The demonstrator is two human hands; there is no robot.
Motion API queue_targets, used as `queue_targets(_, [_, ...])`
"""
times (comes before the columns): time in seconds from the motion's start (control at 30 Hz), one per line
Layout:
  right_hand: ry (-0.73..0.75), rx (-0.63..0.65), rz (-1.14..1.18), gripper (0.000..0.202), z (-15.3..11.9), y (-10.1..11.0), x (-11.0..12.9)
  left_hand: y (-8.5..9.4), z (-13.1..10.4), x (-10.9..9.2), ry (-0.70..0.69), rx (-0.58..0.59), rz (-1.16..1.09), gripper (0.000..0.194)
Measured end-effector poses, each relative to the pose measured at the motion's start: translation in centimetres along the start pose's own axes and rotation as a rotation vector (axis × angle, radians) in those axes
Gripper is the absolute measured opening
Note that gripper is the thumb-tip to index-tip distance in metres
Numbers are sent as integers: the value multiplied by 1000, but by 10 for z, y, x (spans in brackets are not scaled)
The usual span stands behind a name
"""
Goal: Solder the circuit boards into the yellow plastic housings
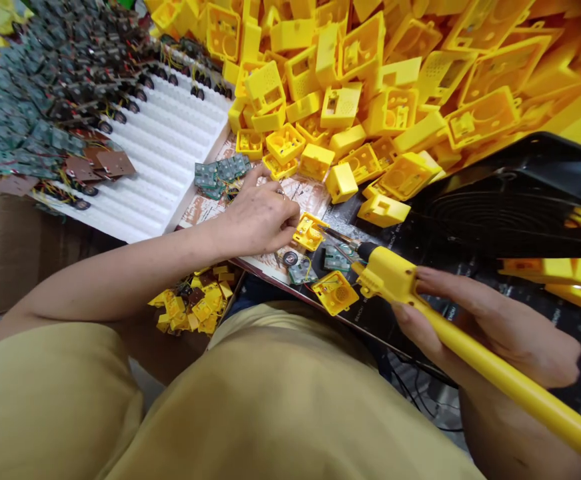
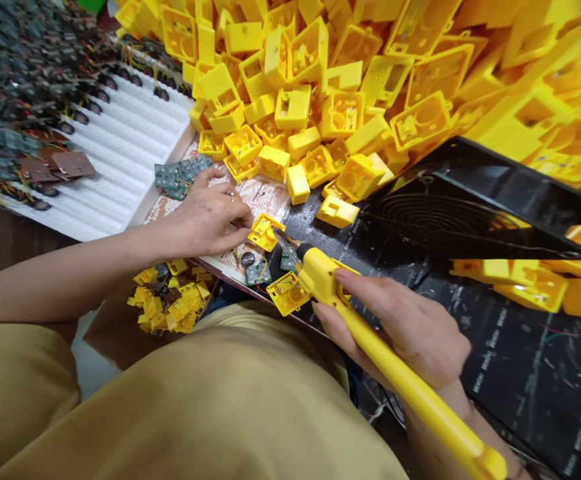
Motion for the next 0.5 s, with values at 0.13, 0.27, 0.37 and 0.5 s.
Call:
queue_targets(0.13, [197, 25, 98, 23, 14, -5, 27, 0, 3, -3, -17, 37, 10, 14])
queue_targets(0.27, [287, 20, 62, 12, 27, -7, 40, -1, 4, -3, -13, 40, 11, 14])
queue_targets(0.37, [284, 53, 45, 13, 29, -12, 39, -2, 4, -4, -19, 27, 27, 15])
queue_targets(0.5, [338, 47, 76, 13, 29, -13, 44, -3, 3, -5, -15, 13, 42, 14])
Point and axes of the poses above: each hand's wrist, its own z-axis towards the middle knuckle, its own y-axis out of the back of the hand, x = y × z, the point moved 8 cm from there along z, towards the middle knuckle, and after that the axes turned 6 degrees about -x, right-handed, at the moved point
